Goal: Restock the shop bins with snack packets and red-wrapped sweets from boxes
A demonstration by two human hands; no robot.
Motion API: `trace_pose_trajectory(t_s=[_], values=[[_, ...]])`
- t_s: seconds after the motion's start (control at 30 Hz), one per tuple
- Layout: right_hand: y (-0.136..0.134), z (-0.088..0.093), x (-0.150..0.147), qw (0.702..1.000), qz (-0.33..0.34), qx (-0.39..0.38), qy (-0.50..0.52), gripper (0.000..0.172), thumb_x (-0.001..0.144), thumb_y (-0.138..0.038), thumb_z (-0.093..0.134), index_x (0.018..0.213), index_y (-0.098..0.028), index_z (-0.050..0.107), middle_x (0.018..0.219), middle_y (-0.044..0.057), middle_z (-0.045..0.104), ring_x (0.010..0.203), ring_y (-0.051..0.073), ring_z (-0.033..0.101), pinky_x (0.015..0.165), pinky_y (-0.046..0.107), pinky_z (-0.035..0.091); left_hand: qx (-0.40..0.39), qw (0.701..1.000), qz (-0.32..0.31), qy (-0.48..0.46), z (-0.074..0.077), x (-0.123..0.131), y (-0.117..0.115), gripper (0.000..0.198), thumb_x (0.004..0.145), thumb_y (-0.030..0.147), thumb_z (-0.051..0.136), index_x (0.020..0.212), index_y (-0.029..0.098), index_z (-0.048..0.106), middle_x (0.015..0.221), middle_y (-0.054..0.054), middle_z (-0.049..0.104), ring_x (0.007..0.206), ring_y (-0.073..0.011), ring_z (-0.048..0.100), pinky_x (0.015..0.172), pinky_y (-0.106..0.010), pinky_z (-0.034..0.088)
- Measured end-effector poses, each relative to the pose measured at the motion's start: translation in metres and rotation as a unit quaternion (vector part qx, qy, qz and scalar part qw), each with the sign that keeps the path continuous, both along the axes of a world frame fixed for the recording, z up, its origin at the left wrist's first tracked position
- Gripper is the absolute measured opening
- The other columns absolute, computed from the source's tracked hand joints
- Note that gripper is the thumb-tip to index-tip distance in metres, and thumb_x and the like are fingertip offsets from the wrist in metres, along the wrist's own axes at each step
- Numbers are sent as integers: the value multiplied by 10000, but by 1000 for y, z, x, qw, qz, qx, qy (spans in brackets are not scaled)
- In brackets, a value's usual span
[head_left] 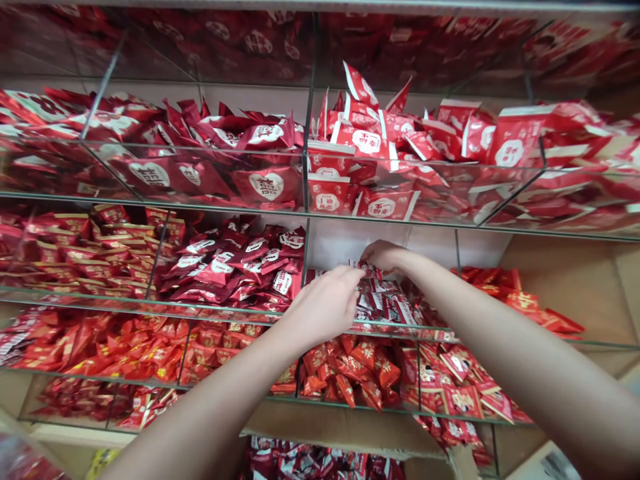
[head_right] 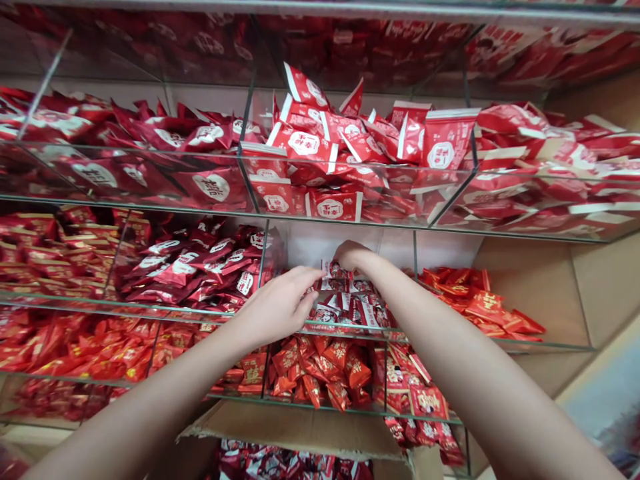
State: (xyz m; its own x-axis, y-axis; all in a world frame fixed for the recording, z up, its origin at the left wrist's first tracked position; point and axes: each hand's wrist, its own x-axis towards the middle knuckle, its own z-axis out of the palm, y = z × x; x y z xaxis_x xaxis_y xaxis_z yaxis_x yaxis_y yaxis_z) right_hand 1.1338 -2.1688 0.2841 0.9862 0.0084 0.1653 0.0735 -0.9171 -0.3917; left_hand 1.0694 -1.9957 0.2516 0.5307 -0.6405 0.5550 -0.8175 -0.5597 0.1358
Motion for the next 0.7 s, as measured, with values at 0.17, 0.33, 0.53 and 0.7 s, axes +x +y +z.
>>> trace_pose_trajectory(t_s=[0.17,0.33,0.53,0.7], values=[[-6,11,-55,978,175,108,-24,198,769,-250,468,881,-197,622,885,10,642,792,132,575,726,256,458,-123,991,27,43,2,7,-6,449,843,210,351,1273,84,321,1284,-161,425,1167,-218,417,943,-368,370],[0,-7,-94,927,163,332,-70,350,710,-327,574,1018,-170,521,878,42,615,755,137,567,700,295,456,-247,957,8,152,2,10,-7,260,803,293,464,1026,178,531,872,-39,649,759,-143,602,688,-271,468],[-5,-14,-93,904,104,411,-47,428,632,-266,655,978,-193,413,667,-24,567,563,119,547,541,257,446,-209,974,67,47,13,8,-12,173,707,294,595,817,170,546,678,6,571,609,-112,529,581,-230,407],[-7,-8,-60,962,-23,270,-32,341,731,-215,543,1051,-173,430,719,11,581,551,112,549,486,224,432,-151,985,44,-64,21,9,-8,169,803,248,463,941,157,497,749,-16,586,660,-118,541,600,-228,406]])
